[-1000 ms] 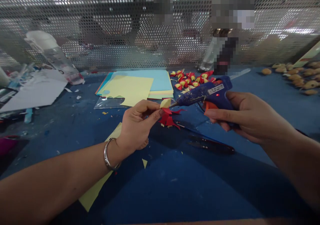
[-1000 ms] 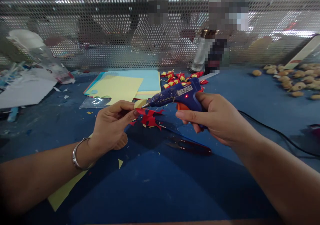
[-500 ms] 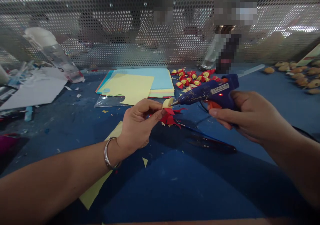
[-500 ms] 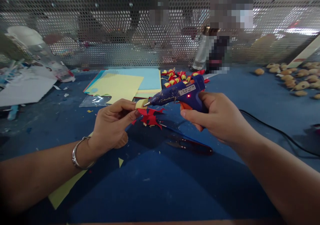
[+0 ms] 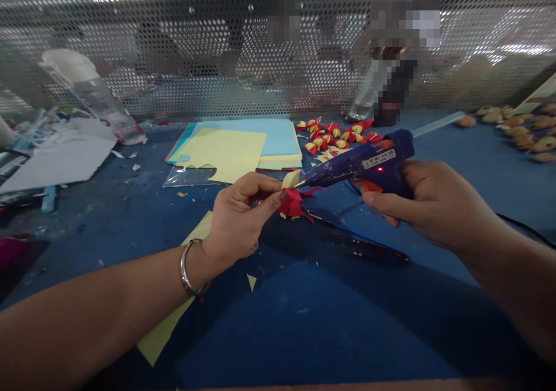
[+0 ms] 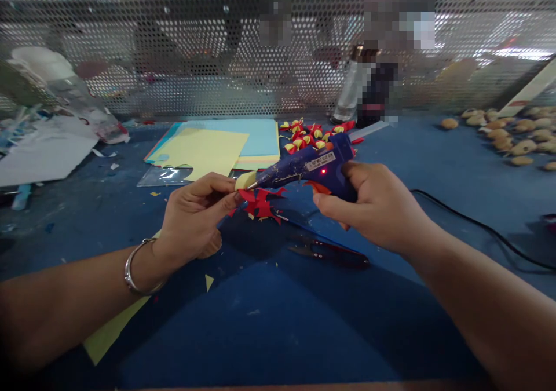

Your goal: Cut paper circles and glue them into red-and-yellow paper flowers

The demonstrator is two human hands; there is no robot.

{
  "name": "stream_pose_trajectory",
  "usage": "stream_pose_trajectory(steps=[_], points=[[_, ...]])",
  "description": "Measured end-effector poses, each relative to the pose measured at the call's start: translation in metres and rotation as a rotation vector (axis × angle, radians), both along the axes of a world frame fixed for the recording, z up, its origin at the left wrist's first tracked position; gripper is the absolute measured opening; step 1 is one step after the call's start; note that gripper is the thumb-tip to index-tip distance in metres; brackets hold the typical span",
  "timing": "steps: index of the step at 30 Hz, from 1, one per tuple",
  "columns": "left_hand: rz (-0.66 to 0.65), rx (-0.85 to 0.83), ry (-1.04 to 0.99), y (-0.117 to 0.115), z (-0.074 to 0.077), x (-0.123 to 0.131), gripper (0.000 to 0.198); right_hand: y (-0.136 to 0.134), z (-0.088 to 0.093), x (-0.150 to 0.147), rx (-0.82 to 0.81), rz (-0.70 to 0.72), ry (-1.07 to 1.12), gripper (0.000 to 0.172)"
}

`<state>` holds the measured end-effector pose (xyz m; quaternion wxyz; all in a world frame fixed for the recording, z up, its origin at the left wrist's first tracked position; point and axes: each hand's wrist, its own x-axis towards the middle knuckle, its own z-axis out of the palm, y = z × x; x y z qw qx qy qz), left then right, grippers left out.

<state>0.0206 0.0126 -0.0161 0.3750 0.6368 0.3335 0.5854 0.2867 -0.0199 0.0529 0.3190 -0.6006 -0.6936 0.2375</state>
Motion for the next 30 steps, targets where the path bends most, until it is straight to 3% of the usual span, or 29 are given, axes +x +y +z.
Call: stream_pose_trajectory(steps=[10, 30], points=[[0.008, -0.044, -0.011, -0.0017, 0.0023, -0.0001, 0.012, 0.0011, 0.0002, -0.0008, 0.073, 0.057, -0.013, 0.027], [-0.002, -0.023, 0.013, -0.0008, 0.0014, -0.0025, 0.011, 0.0032, -0.0026, 0.0053, 0.11, 0.098, -0.133, 0.035]])
